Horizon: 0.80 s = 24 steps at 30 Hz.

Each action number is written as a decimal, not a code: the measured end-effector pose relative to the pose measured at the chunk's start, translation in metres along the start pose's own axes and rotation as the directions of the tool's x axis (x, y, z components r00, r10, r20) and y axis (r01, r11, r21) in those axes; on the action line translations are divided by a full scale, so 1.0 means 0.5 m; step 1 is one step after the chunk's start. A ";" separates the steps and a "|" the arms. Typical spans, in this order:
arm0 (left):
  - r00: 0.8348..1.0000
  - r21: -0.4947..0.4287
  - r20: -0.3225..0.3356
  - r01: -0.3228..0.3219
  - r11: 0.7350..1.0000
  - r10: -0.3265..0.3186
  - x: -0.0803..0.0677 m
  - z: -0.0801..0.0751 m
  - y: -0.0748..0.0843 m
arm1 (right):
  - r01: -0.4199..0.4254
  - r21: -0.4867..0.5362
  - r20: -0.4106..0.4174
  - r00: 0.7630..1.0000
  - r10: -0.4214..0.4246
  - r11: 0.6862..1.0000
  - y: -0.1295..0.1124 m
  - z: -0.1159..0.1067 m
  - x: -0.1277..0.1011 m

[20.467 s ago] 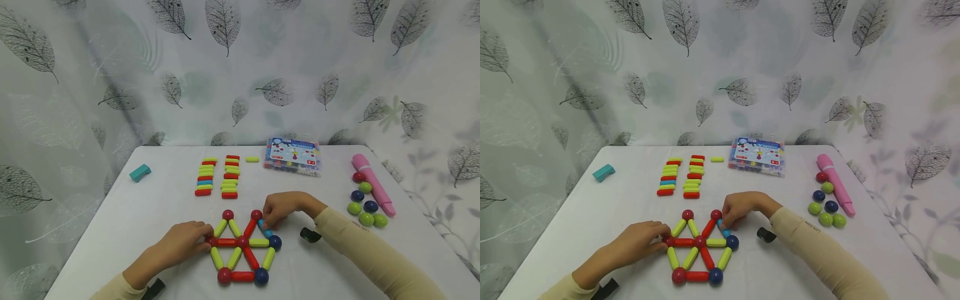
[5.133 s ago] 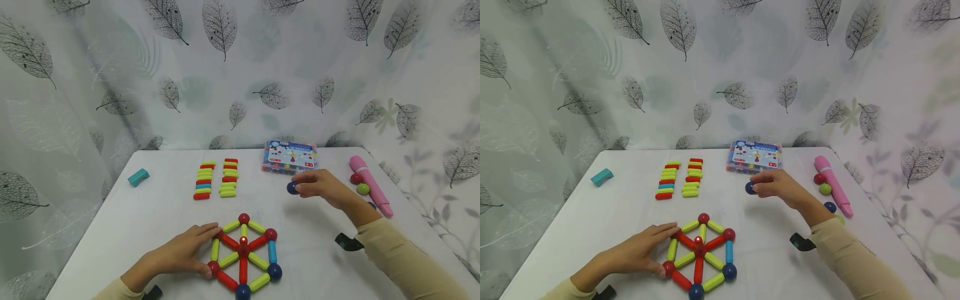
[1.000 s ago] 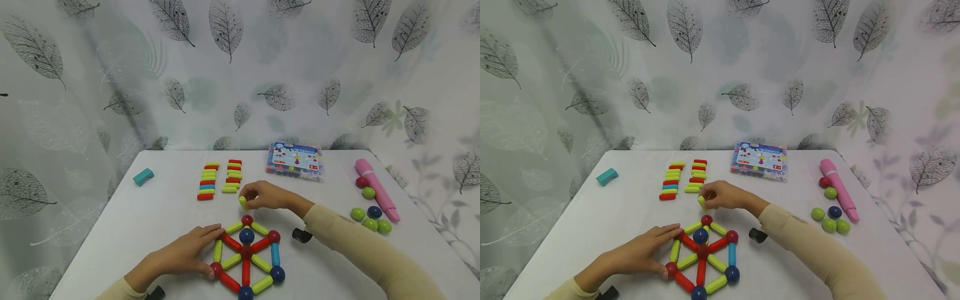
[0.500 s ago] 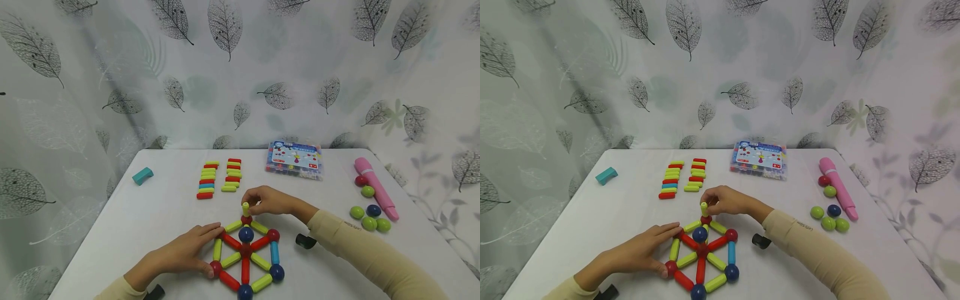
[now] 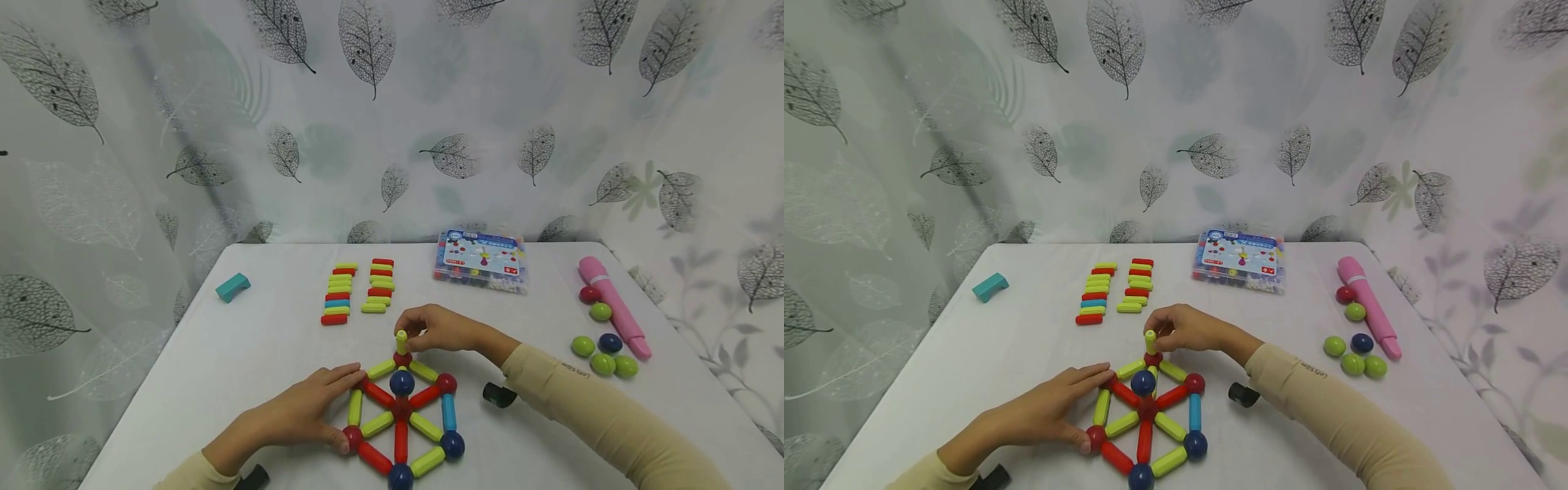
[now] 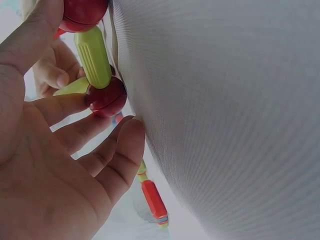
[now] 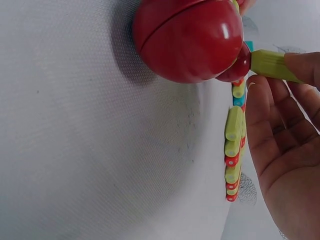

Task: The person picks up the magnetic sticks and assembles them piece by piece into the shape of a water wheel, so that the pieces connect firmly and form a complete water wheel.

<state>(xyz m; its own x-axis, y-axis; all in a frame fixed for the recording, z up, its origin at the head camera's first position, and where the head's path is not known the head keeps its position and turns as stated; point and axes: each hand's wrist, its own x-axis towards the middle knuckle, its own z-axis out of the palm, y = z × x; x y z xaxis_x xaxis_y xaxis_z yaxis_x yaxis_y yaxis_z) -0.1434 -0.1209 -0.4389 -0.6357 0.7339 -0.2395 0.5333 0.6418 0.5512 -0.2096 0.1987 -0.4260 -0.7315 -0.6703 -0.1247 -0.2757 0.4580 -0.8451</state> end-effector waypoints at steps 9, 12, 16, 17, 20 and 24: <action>1.000 -0.004 0.004 0.013 1.000 -0.013 0.001 0.000 0.004 | 0.003 -0.023 -0.009 1.000 -0.003 1.000 0.001 0.002 0.000; 1.000 -0.005 0.006 0.012 1.000 -0.012 0.001 -0.001 0.005 | 0.004 -0.030 -0.010 1.000 -0.004 1.000 0.000 0.002 -0.001; 1.000 -0.004 0.007 0.012 1.000 -0.012 0.002 -0.001 0.005 | 0.011 -0.034 -0.010 1.000 -0.011 0.999 0.000 0.002 -0.002; 1.000 -0.005 0.007 0.013 1.000 -0.013 0.002 -0.001 0.005 | 0.012 -0.033 -0.010 1.000 -0.012 0.999 0.000 0.002 -0.002; 1.000 -0.004 0.008 0.017 1.000 -0.017 0.001 -0.001 0.004 | 0.010 -0.029 -0.009 1.000 -0.011 1.000 0.000 0.001 -0.002; 1.000 -0.006 0.008 0.016 1.000 -0.016 0.001 0.000 0.003 | 0.010 -0.027 -0.009 1.000 -0.011 1.000 -0.002 0.002 -0.002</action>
<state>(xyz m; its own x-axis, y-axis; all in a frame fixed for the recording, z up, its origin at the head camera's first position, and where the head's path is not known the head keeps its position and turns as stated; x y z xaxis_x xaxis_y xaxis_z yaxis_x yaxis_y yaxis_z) -0.1429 -0.1195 -0.4383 -0.6395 0.7255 -0.2542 0.5199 0.6517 0.5522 -0.2082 0.1984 -0.4254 -0.7342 -0.6698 -0.1110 -0.3002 0.4669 -0.8318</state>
